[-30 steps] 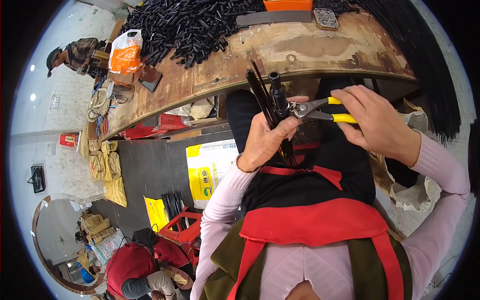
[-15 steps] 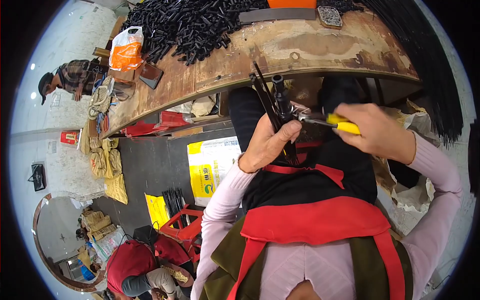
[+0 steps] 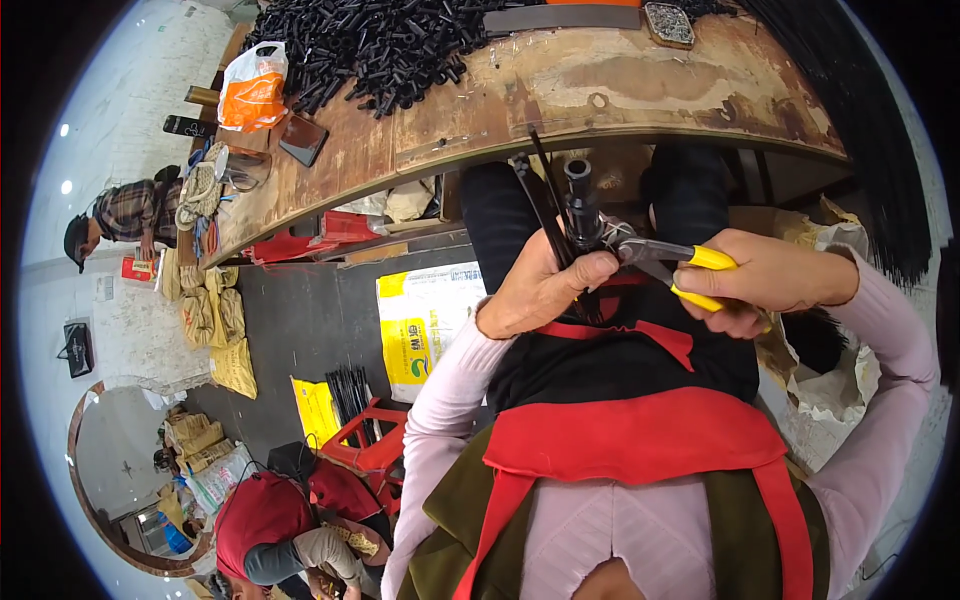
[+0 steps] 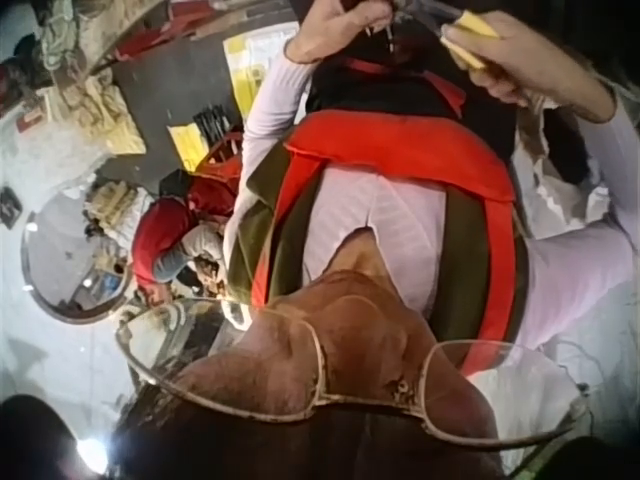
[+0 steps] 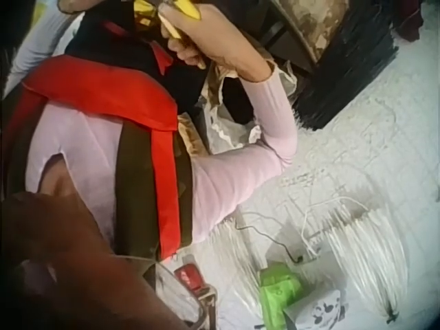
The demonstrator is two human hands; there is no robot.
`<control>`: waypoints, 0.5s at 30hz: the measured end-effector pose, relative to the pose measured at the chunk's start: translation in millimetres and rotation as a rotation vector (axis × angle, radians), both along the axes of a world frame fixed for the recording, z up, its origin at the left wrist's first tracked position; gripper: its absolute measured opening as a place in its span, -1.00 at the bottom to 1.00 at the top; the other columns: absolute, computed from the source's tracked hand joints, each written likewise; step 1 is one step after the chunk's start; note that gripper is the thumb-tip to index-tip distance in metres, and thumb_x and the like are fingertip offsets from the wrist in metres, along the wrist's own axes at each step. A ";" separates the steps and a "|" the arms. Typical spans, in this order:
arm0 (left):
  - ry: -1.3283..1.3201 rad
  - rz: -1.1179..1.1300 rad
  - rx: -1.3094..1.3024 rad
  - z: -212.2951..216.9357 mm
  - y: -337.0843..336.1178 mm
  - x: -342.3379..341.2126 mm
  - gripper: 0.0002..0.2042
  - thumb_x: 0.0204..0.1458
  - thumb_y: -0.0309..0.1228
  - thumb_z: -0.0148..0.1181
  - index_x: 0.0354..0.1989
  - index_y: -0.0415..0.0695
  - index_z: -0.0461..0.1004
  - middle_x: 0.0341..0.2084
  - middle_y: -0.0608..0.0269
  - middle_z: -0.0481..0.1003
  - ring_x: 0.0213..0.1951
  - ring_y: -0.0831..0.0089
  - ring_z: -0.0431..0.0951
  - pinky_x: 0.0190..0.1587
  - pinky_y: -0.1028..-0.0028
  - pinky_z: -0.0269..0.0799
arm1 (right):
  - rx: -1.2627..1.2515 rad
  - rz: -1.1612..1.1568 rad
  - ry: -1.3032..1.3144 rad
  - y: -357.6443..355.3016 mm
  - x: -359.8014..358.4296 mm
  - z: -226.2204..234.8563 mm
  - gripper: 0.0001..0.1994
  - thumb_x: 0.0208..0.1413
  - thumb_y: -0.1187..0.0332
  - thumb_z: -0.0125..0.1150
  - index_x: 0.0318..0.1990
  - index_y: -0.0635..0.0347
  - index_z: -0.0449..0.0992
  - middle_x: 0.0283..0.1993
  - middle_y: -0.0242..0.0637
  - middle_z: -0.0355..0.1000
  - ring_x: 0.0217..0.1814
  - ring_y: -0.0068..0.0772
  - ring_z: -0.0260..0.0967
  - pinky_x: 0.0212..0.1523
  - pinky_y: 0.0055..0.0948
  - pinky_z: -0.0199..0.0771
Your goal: Assembling wire harnesses by grouping black wires and applying components or ties using pliers.
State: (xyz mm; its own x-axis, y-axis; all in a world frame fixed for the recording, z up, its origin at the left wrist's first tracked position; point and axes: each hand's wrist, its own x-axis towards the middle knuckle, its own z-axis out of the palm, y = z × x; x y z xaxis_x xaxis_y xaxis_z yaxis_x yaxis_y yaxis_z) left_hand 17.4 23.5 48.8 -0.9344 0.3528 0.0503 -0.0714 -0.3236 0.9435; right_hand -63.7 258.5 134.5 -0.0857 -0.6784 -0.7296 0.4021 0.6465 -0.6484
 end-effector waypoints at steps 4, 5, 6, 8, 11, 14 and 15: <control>0.007 0.042 -0.013 -3.4 -1.6 -1.0 -0.76 0.21 -0.24 0.15 -0.24 -0.19 0.40 -0.54 0.46 0.31 -0.48 0.68 0.24 -0.44 0.63 0.18 | -0.040 -0.090 0.132 -1.3 12.5 -16.7 -0.66 0.32 0.15 0.01 -0.38 0.24 0.35 -0.63 -0.39 0.24 -0.70 -0.66 0.15 -0.69 -0.59 0.12; 0.003 0.077 -0.007 -4.1 0.0 -2.0 -0.76 0.21 -0.24 0.16 -0.23 -0.19 0.40 -0.54 0.46 0.31 -0.48 0.69 0.23 -0.44 0.63 0.17 | -0.095 -0.159 0.198 -0.5 18.0 -25.2 -0.67 0.31 0.16 0.02 -0.38 0.23 0.34 -0.63 -0.39 0.24 -0.70 -0.67 0.15 -0.70 -0.61 0.11; 0.006 0.076 -0.002 -4.4 1.7 -3.6 -0.76 0.21 -0.24 0.16 -0.23 -0.19 0.40 -0.54 0.46 0.31 -0.48 0.69 0.23 -0.44 0.63 0.17 | -0.082 -0.183 0.247 1.4 23.5 -28.9 -0.63 0.29 0.10 0.06 -0.39 0.25 0.33 -0.62 -0.41 0.27 -0.71 -0.66 0.15 -0.71 -0.60 0.12; -0.007 0.037 -0.011 -3.7 5.4 -4.9 -0.77 0.22 -0.26 0.14 -0.20 -0.20 0.39 -0.54 0.48 0.30 -0.49 0.70 0.23 -0.45 0.64 0.16 | -0.024 -0.146 0.265 2.6 17.8 -10.7 -0.66 0.30 0.12 0.05 -0.36 0.23 0.31 -0.62 -0.40 0.27 -0.70 -0.67 0.18 -0.71 -0.60 0.14; 0.012 0.089 -0.055 -1.9 8.9 -5.4 -0.78 0.23 -0.28 0.13 -0.18 -0.20 0.39 -0.55 0.49 0.30 -0.50 0.70 0.22 -0.46 0.64 0.16 | 0.082 -0.060 0.290 -0.4 -1.4 23.2 -0.68 0.31 0.11 0.02 -0.32 0.19 0.27 -0.62 -0.38 0.28 -0.70 -0.63 0.23 -0.70 -0.58 0.22; 0.017 0.140 -0.141 1.0 14.9 -9.0 -0.79 0.24 -0.30 0.13 -0.18 -0.20 0.39 -0.55 0.50 0.30 -0.51 0.70 0.21 -0.47 0.64 0.15 | 0.234 0.192 0.364 -11.8 -20.5 51.3 -0.64 0.30 0.07 -0.01 -0.31 0.24 0.30 -0.62 -0.32 0.34 -0.71 -0.55 0.28 -0.71 -0.54 0.25; 0.014 0.138 -0.140 1.0 15.9 -7.7 -0.79 0.24 -0.30 0.13 -0.18 -0.20 0.39 -0.55 0.50 0.30 -0.51 0.70 0.21 -0.47 0.64 0.15 | 0.236 0.191 0.361 -14.5 -19.7 55.0 -0.64 0.30 0.07 -0.01 -0.31 0.24 0.30 -0.62 -0.32 0.34 -0.71 -0.55 0.28 -0.71 -0.54 0.25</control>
